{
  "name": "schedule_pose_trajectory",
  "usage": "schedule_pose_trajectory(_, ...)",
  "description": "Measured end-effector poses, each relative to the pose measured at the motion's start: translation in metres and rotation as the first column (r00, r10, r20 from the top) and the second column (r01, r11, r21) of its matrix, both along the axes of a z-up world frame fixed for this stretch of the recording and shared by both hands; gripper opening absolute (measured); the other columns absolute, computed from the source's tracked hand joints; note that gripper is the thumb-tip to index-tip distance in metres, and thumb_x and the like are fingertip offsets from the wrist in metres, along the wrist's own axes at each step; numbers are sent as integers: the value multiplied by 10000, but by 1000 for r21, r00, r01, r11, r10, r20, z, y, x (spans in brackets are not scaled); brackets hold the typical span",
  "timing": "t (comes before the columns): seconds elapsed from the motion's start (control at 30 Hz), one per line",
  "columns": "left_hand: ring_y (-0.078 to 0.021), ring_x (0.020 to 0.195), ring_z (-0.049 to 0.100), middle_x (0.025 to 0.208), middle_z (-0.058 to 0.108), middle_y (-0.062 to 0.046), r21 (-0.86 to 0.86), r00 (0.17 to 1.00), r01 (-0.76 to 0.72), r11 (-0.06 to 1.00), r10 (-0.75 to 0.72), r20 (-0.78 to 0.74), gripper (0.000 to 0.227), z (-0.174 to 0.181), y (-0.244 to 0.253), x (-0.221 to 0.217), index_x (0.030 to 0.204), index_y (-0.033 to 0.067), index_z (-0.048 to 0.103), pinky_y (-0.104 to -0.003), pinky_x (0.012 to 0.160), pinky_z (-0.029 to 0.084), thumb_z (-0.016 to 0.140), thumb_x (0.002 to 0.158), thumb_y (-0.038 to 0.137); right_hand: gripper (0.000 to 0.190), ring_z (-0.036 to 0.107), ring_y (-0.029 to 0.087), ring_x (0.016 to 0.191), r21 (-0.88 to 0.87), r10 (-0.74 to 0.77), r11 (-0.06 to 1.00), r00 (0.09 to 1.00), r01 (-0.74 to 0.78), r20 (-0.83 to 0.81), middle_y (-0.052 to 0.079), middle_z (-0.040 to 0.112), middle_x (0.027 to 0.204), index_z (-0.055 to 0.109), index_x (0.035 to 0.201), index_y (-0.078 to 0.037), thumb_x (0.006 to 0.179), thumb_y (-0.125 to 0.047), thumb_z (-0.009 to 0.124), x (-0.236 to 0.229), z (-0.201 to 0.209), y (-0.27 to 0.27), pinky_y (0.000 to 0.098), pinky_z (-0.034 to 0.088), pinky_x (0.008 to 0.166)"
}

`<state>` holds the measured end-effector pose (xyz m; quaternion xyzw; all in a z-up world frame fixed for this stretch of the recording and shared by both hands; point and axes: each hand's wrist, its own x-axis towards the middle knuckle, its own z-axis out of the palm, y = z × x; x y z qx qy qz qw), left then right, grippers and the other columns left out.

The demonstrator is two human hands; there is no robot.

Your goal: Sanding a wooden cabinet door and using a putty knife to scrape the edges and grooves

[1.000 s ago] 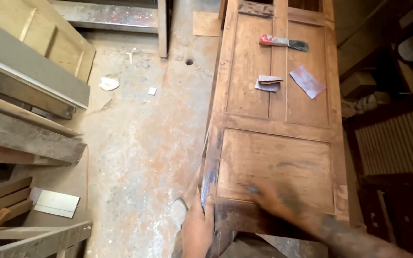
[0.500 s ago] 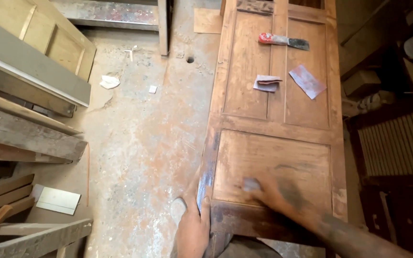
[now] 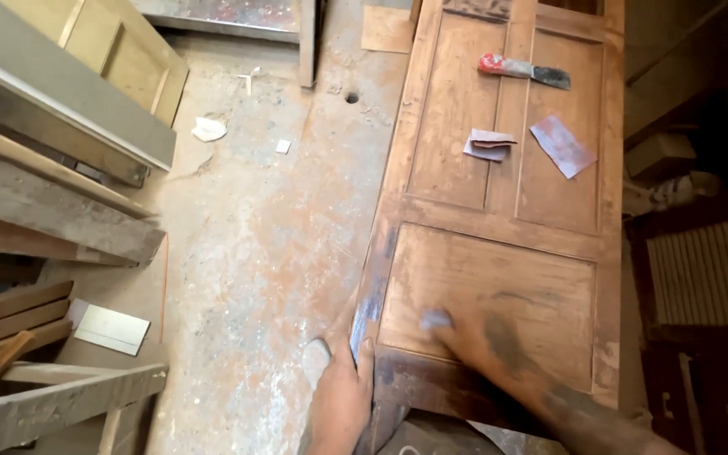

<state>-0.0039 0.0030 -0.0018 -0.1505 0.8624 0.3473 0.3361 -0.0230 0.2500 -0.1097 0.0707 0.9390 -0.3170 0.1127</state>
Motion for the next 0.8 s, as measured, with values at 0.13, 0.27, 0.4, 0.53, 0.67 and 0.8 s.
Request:
schedule_pose_trajectory(0.13,-471,1136,641,1239,695,-211,79,998,-42,996,39,44,550,25,3,-3,1505,354,285,-533,934,482,311,1001,571,376,707,263,932,300,-66,953,946,-34,317,16,753,998,649,984,-253,846,-601,616,-43,93,-43,427,513,787)
schedule_pose_trajectory(0.27,-519,1106,613,1192,683,-257,24,999,-17,1000,16,29,548,-8,1,1,1366,219,477,-593,910,462,320,1008,603,352,662,195,867,-45,2,999,989,-9,-149,-17,765,944,769,1032,-245,727,-418,797,13,-80,29,351,465,816)
schedule_pose_trajectory(0.4,-530,1113,612,1235,664,-258,5,1000,-1,1000,1,24,540,-2,-1,4,1444,244,388,-604,929,453,317,1020,572,327,709,220,1015,-22,28,999,998,-29,-47,9,797,1073,794,1087,-236,788,-368,770,1,3,6,364,483,958)
schedule_pose_trajectory(0.53,-533,1107,615,1187,691,-275,61,1000,-19,998,20,-21,475,-20,1,8,1334,206,413,-591,911,458,353,1021,559,385,676,241,882,234,-60,972,967,0,249,11,725,910,616,857,-229,852,-614,630,-40,71,-26,433,454,757)
schedule_pose_trajectory(0.67,-533,1103,615,1171,701,-274,65,999,-36,997,36,2,572,-6,0,2,1462,232,339,-575,912,467,343,1004,573,421,689,337,1080,322,-55,944,919,-80,389,20,712,1188,682,1173,-383,897,-648,508,-1,109,-20,487,511,930)
schedule_pose_trajectory(0.8,-520,1105,625,1220,694,-229,40,999,-35,999,34,29,553,3,1,2,1470,274,397,-588,924,469,317,1005,562,346,645,276,1031,100,40,995,973,-17,-229,-3,781,1057,791,1058,-294,724,-346,715,-5,-65,15,493,331,1048)
